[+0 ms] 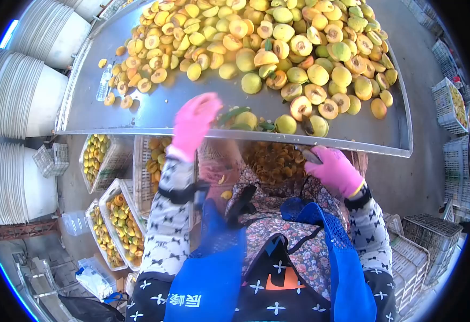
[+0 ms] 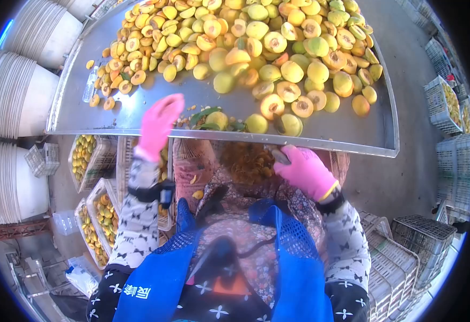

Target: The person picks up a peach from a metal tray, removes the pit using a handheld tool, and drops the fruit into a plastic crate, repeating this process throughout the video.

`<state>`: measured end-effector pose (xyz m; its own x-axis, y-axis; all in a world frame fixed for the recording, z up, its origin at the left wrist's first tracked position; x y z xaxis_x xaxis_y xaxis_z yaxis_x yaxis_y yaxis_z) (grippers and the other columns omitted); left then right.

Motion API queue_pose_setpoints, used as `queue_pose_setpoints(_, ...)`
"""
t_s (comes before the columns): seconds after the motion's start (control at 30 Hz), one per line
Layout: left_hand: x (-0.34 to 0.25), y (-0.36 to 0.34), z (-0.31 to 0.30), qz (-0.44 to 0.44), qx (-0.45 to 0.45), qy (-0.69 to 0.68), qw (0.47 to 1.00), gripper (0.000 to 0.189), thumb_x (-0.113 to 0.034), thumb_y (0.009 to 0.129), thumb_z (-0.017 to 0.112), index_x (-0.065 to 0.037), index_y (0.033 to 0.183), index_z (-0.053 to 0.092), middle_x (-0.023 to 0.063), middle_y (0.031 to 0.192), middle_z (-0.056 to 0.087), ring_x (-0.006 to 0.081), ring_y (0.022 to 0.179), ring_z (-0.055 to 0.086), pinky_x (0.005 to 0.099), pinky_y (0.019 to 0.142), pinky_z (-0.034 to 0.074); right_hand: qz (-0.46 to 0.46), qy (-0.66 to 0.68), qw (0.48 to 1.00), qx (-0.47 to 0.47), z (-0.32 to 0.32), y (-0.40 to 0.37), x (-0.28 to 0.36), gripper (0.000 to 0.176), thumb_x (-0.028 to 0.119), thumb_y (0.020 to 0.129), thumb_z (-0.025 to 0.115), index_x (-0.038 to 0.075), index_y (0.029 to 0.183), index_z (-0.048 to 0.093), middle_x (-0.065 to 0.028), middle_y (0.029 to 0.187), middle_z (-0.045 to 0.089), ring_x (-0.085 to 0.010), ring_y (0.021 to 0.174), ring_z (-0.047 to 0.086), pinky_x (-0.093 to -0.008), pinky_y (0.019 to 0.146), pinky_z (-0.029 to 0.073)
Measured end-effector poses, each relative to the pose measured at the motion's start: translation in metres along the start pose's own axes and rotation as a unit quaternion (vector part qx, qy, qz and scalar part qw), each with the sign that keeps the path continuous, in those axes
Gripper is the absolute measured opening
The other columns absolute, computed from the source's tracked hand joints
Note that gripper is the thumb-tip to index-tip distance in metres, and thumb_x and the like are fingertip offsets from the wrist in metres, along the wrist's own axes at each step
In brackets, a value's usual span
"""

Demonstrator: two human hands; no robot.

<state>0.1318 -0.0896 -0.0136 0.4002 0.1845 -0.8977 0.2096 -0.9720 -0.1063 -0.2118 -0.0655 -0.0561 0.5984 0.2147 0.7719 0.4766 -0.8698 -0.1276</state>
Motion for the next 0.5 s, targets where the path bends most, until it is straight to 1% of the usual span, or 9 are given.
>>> queue_pose_setpoints(0.07,0.0,0.04,0.048,0.014,-0.008,0.018,1.0,0.059,-0.038,0.088,0.073,-0.002,0.131,0.06,0.0158,0.123,0.064,0.024,0.106,0.066,0.0351,0.092,0.052,0.042,-0.014,0.998,0.041,-0.003,-0.016,0.0,0.029,0.028,0.083,0.069,0.003,0.094,0.062,-0.0216,0.083,0.066,-0.0395,0.084,0.066,-0.0461,0.073,0.051)
queue_pose_setpoints(0.13,0.015,0.087,0.088,0.135,-0.018,0.257,0.957,0.074,-0.047,0.081,0.076,-0.005,0.138,0.054,0.0191,0.124,0.061,0.0326,0.104,0.065,0.0415,0.092,0.052,0.086,0.003,0.993,0.085,-0.005,-0.033,0.004,0.026,0.028,0.084,0.069,0.005,0.095,0.062,-0.0211,0.079,0.065,-0.0419,0.08,0.065,-0.0477,0.071,0.051)
queue_pose_setpoints(0.23,0.015,0.108,0.117,0.086,-0.004,0.425,0.901,0.08,-0.045,0.079,0.075,-0.007,0.143,0.046,0.0222,0.126,0.057,0.037,0.105,0.063,0.0438,0.094,0.05,0.075,0.005,0.994,0.073,-0.003,-0.048,0.014,0.028,0.028,0.086,0.067,0.006,0.103,0.063,-0.0199,0.084,0.067,-0.0411,0.083,0.066,-0.0478,0.074,0.051)
queue_pose_setpoints(0.27,0.017,0.109,0.118,0.057,0.01,0.4,0.914,0.072,-0.038,0.082,0.071,-0.009,0.142,0.045,0.0202,0.132,0.053,0.0342,0.11,0.06,0.0438,0.097,0.048,0.074,0.02,0.995,0.066,-0.004,-0.048,0.016,0.029,0.027,0.087,0.067,0.005,0.105,0.063,-0.0197,0.085,0.068,-0.0406,0.082,0.066,-0.0471,0.074,0.051)
queue_pose_setpoints(0.3,0.024,0.106,0.114,0.027,0.041,0.253,0.966,0.067,-0.035,0.084,0.069,-0.009,0.142,0.046,0.0196,0.133,0.053,0.0344,0.112,0.06,0.045,0.098,0.047,0.072,0.038,0.995,0.059,-0.004,-0.048,0.019,0.03,0.027,0.087,0.067,0.005,0.107,0.063,-0.0195,0.087,0.068,-0.0402,0.082,0.066,-0.0465,0.074,0.052)
queue_pose_setpoints(0.37,0.041,0.092,0.1,-0.038,0.1,-0.048,0.993,0.059,-0.031,0.088,0.065,-0.01,0.14,0.047,0.0184,0.133,0.053,0.0346,0.116,0.058,0.0476,0.101,0.046,0.065,0.085,0.994,0.033,-0.005,-0.045,0.026,0.032,0.025,0.088,0.068,0.004,0.111,0.062,-0.0193,0.089,0.068,-0.0394,0.082,0.066,-0.045,0.073,0.052)
queue_pose_setpoints(0.4,0.036,0.08,0.097,-0.018,0.135,-0.209,0.968,0.055,-0.03,0.09,0.063,-0.009,0.138,0.048,0.0182,0.131,0.054,0.0354,0.115,0.058,0.0492,0.101,0.046,0.06,0.113,0.992,0.015,-0.006,-0.039,0.03,0.033,0.024,0.088,0.068,0.003,0.112,0.061,-0.0192,0.09,0.068,-0.0391,0.081,0.066,-0.0441,0.073,0.052)
queue_pose_setpoints(0.47,0.018,0.042,0.084,0.017,0.19,-0.511,0.838,0.047,-0.029,0.095,0.058,-0.008,0.136,0.049,0.0177,0.128,0.057,0.0369,0.115,0.058,0.0524,0.102,0.046,0.048,0.143,0.988,-0.02,-0.01,-0.026,0.049,0.036,0.023,0.087,0.071,0.003,0.114,0.06,-0.0191,0.091,0.068,-0.0374,0.081,0.066,-0.0413,0.071,0.053)
queue_pose_setpoints(0.5,0.009,0.025,0.08,-0.01,0.176,-0.544,0.82,0.045,-0.03,0.097,0.056,-0.008,0.135,0.05,0.0182,0.127,0.058,0.0378,0.115,0.058,0.0535,0.102,0.046,0.005,0.126,0.991,-0.046,-0.009,-0.018,0.058,0.037,0.023,0.086,0.072,0.003,0.115,0.06,-0.0193,0.092,0.068,-0.0377,0.081,0.066,-0.0412,0.071,0.053)
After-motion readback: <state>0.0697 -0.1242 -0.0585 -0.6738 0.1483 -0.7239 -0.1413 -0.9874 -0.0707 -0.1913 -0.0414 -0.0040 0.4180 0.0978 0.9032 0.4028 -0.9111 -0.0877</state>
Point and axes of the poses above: each hand's wrist, its own y-axis towards the middle knuckle, its own z-axis out of the palm, x = y × z, the point moved 4 cm from there along y, towards the middle knuckle
